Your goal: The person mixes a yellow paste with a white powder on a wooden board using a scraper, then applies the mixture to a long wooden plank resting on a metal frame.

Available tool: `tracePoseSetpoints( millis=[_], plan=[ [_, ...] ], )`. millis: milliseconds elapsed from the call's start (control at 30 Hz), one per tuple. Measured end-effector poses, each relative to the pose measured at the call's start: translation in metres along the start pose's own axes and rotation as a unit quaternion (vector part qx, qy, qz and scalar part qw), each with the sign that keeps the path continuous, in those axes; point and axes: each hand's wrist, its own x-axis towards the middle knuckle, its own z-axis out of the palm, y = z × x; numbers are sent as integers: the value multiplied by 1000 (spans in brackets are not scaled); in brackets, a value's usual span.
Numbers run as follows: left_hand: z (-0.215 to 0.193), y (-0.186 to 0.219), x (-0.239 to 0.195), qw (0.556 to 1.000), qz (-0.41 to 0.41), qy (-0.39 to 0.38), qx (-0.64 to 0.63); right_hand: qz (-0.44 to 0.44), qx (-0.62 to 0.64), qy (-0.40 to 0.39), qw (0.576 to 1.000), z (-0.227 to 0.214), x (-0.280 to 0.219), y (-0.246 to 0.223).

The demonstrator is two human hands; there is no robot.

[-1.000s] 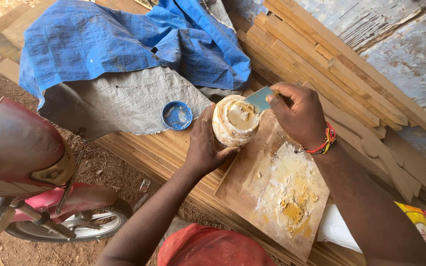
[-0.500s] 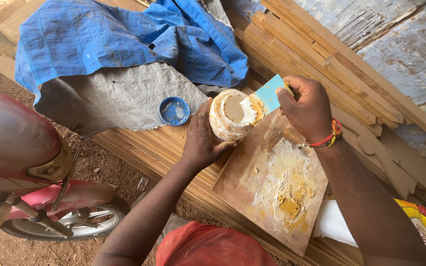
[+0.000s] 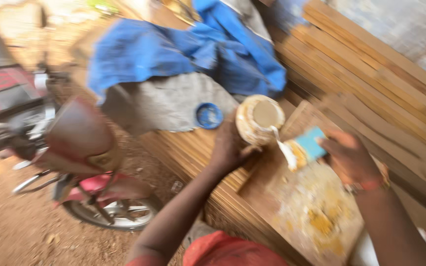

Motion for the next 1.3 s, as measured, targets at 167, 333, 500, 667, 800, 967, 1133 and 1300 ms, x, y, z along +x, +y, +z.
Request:
tracePoseSetpoints(
  millis=[167, 333, 500, 667, 800, 967, 1133, 1300],
  plan=[
    [-19, 32, -62, 996, -68, -15, 63, -37, 197, -28, 979, -56, -35, 95],
    [-3, 74, -149, 981, -165, 9, 102, -15, 213, -11, 977, -98, -74, 176],
    [71, 98, -229, 965, -240, 104, -2, -114, 255, 62, 958, -97, -161, 213],
    [132, 103, -286, 812, -448, -44, -370, -176, 257, 98, 945, -101, -212, 216],
    [169, 108, -304, 698, -443, -130, -547, -242, -105, 171, 949, -94, -234, 196],
    [188, 104, -273, 599, -469, -151, -631, -380, -393, 175, 819, -69, -238, 171],
    [188, 103, -250, 580, -540, -219, -569, -342, -521, 140, 769, -19, -229, 167],
    [189, 95, -245, 578, -560, -268, -530, -228, -593, 125, 762, 14, -230, 158]
  ],
)
